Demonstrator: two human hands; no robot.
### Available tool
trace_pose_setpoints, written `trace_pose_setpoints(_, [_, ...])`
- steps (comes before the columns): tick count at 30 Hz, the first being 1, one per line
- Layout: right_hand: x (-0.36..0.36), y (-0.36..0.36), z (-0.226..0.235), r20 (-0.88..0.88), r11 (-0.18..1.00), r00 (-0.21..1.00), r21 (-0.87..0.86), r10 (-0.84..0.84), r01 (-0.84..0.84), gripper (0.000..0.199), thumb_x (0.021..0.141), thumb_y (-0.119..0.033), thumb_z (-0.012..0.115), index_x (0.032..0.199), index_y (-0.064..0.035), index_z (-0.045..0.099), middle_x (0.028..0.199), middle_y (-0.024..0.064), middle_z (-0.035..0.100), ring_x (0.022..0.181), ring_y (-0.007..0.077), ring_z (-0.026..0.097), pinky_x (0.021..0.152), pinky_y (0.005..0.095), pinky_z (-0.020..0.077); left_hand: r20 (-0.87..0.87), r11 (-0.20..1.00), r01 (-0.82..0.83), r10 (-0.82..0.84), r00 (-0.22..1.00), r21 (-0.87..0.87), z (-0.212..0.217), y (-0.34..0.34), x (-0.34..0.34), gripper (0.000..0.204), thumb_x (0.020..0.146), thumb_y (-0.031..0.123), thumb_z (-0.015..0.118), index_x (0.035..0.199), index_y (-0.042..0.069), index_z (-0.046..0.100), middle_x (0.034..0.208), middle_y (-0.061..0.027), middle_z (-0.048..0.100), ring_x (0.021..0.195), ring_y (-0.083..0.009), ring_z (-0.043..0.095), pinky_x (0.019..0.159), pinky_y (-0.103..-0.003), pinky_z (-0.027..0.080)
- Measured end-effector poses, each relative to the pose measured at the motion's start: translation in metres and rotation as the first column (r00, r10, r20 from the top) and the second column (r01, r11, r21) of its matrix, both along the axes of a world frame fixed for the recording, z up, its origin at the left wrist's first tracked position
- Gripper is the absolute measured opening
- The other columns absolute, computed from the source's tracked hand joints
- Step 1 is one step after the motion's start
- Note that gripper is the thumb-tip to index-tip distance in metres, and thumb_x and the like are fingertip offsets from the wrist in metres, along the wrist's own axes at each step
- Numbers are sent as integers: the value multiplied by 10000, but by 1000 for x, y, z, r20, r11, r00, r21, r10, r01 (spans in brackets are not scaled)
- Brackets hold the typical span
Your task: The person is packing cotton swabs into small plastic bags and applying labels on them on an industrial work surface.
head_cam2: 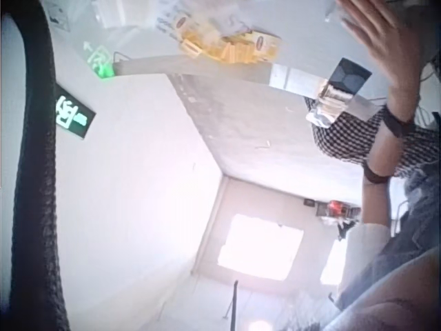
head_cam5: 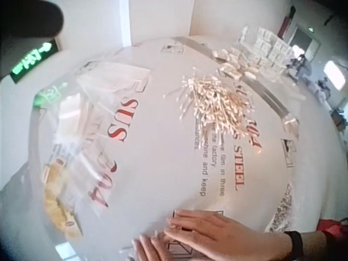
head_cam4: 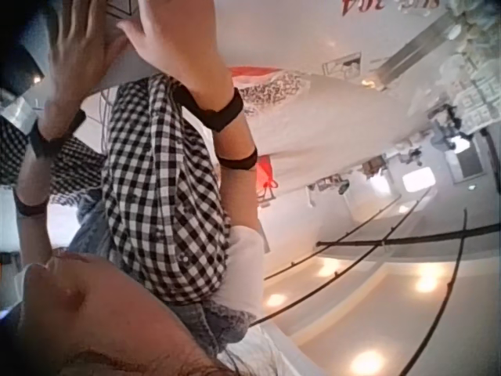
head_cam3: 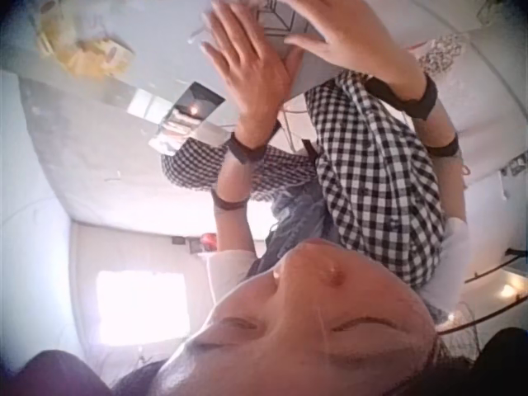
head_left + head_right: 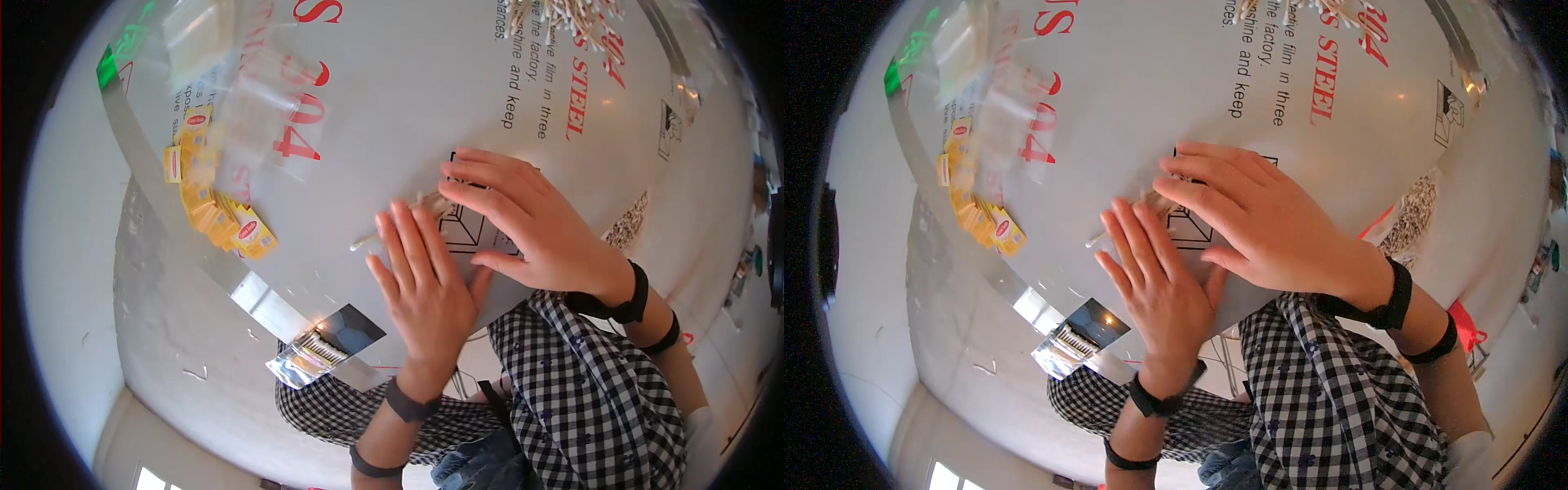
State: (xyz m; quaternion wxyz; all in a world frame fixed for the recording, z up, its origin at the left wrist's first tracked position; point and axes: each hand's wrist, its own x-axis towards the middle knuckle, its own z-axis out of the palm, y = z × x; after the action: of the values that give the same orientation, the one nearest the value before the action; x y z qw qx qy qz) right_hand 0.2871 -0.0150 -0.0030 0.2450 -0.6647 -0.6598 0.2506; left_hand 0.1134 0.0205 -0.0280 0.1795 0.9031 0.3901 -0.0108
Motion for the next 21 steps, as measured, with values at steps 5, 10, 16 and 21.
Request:
trace_pose_setpoints(5, [12,-3,-9,-53,984,992,127,-119,125,568,813,-70,740,1352,-70,561,1386,109,558,1281,317,527,1040,426,450,32,987,-7,2,999,159,-10,38,31,787,993,542,441,1519,-37,365,1609,-206,327,1505,-370,288,1197,-538,229])
trace_pose_setpoints(10, [16,-4,-5,-145,957,961,136,-236,256,480,854,-48,703,1318,-55,581,1296,124,620,1200,327,580,1003,413,480,-29,989,29,-25,999,145,-4,13,13,828,990,612,410,1525,-18,368,1613,-184,330,1509,-360,280,1207,-559,193])
trace_pose_setpoints(16, [26,-7,-6,-141,945,955,165,-261,282,418,867,-14,668,1277,-46,596,1263,130,627,1157,331,600,971,405,498,-72,984,53,-41,997,168,-1,38,31,951,934,708,415,1542,-19,332,1617,-191,316,1516,-358,262,1217,-545,188])
trace_pose_setpoints(21, [47,-3,-2,21,919,945,242,-326,311,409,841,33,642,1232,-80,617,1177,109,638,1097,308,616,876,408,530,-5,983,-11,13,1000,185,-3,43,41,991,919,695,465,1557,-37,271,1634,-219,254,1529,-367,211,1230,-522,171])
